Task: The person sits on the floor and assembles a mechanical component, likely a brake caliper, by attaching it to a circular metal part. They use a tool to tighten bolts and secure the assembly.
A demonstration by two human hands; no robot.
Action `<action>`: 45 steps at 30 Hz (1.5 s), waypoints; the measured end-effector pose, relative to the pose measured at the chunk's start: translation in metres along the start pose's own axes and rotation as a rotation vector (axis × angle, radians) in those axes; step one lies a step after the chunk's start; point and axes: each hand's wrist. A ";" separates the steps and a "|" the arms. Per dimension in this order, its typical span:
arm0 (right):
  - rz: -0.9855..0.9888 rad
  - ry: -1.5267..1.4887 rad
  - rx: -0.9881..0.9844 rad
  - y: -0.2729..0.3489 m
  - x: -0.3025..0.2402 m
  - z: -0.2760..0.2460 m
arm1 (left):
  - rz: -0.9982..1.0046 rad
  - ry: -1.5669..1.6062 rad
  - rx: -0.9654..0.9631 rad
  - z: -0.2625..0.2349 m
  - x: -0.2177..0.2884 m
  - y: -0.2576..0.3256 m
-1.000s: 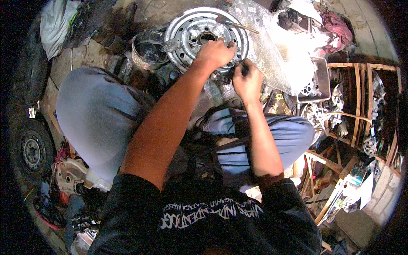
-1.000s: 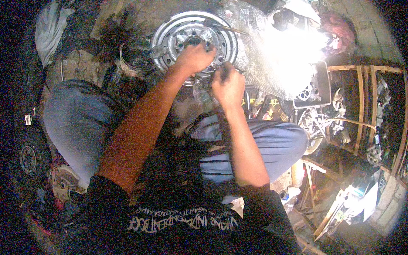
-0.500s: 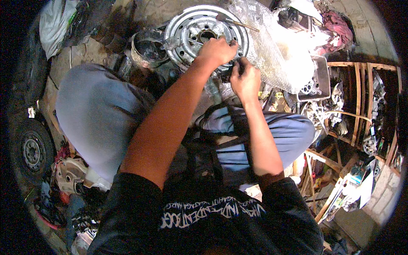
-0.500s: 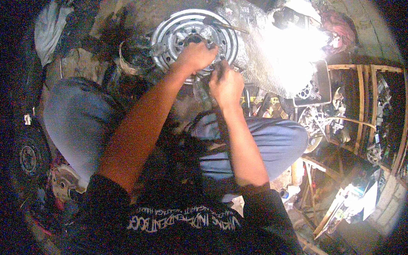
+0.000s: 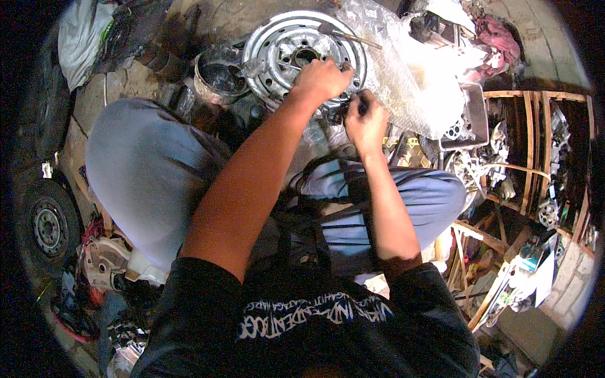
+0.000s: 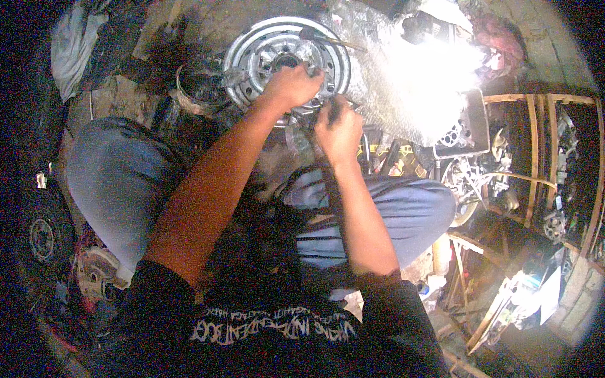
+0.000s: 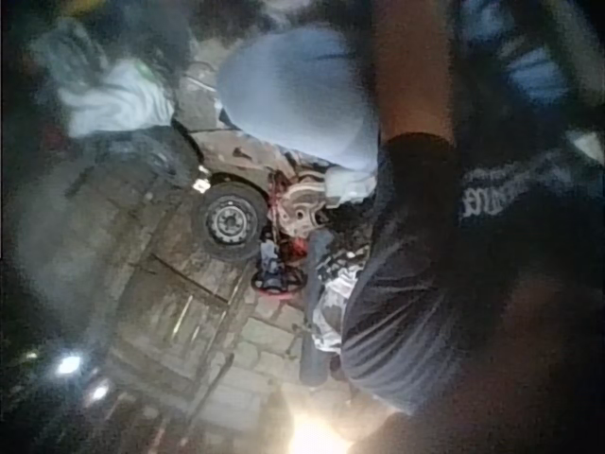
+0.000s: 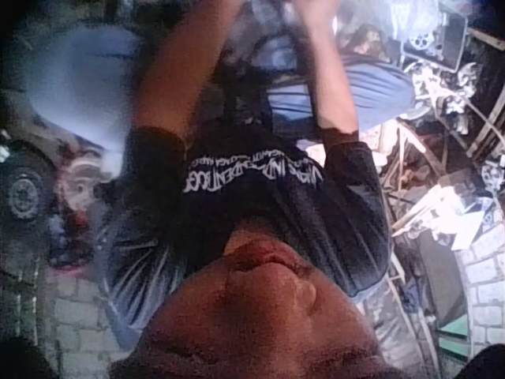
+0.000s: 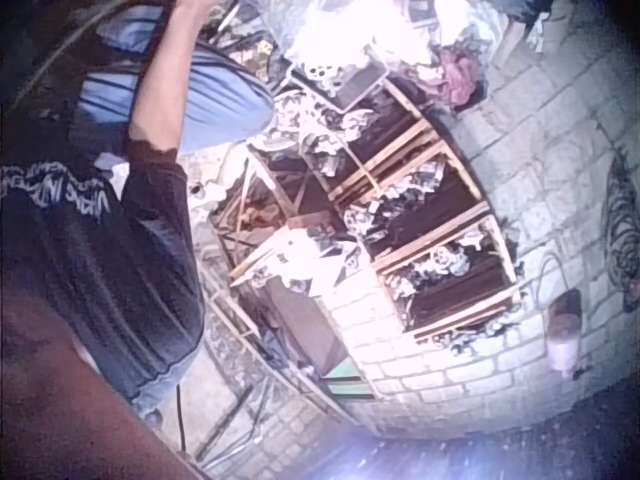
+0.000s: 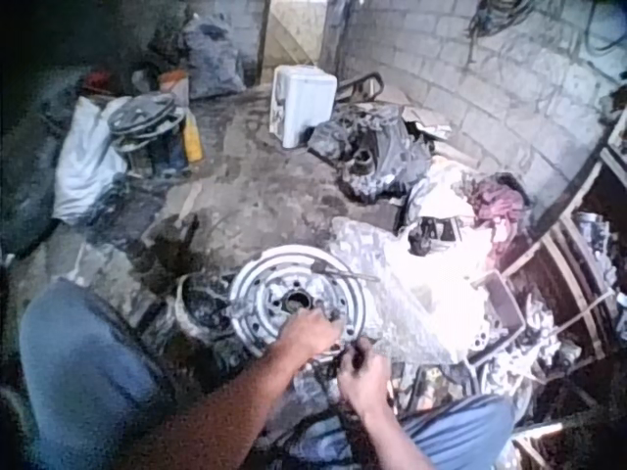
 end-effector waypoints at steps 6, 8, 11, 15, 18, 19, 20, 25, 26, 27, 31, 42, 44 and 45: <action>0.006 -0.116 0.135 -0.002 0.019 0.017 | 0.012 -0.021 0.033 0.000 -0.003 -0.002; 0.103 -0.223 0.031 -0.002 0.004 0.002 | -0.012 -0.004 0.029 0.000 -0.006 -0.004; -0.089 -0.123 0.041 0.012 0.013 0.017 | -0.107 0.121 -0.011 -0.005 -0.011 -0.003; 0.034 -0.216 0.139 0.002 0.008 0.014 | -0.085 0.149 0.022 -0.005 -0.013 0.000; 0.015 -0.147 0.078 0.007 0.004 0.015 | -0.105 0.121 0.001 -0.005 -0.011 -0.004; -0.007 -0.098 0.066 0.011 0.005 0.018 | -0.118 0.108 -0.009 -0.005 -0.012 -0.003; -0.093 -0.088 0.095 0.013 0.004 0.021 | -0.122 0.101 -0.023 -0.005 -0.012 -0.003; 0.022 -0.199 0.127 0.006 0.008 0.018 | -0.120 0.107 -0.013 -0.003 -0.008 -0.002; 0.006 -0.224 0.159 0.006 0.009 0.018 | -0.112 0.105 -0.007 -0.002 -0.009 -0.004; -0.040 -0.176 0.146 0.010 0.011 0.020 | -0.073 0.092 -0.009 -0.002 -0.011 -0.005; -0.086 -0.178 0.215 0.013 0.013 0.030 | -0.063 0.097 0.007 -0.004 -0.018 -0.005; 0.020 -0.213 0.206 0.010 0.000 0.030 | 0.023 -0.218 -0.124 0.001 -0.036 -0.024; -0.058 -0.122 0.158 0.017 0.003 0.033 | 0.024 -0.019 -0.053 0.004 -0.044 -0.025; -0.098 -0.074 0.136 0.019 0.004 0.034 | 0.028 0.078 -0.020 0.004 -0.048 -0.023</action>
Point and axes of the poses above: each hand's wrist, its own y-axis away from the middle knuckle, its own z-axis out of the palm, x = y × z, and after that the axes turned 12 degrees about y, right-handed
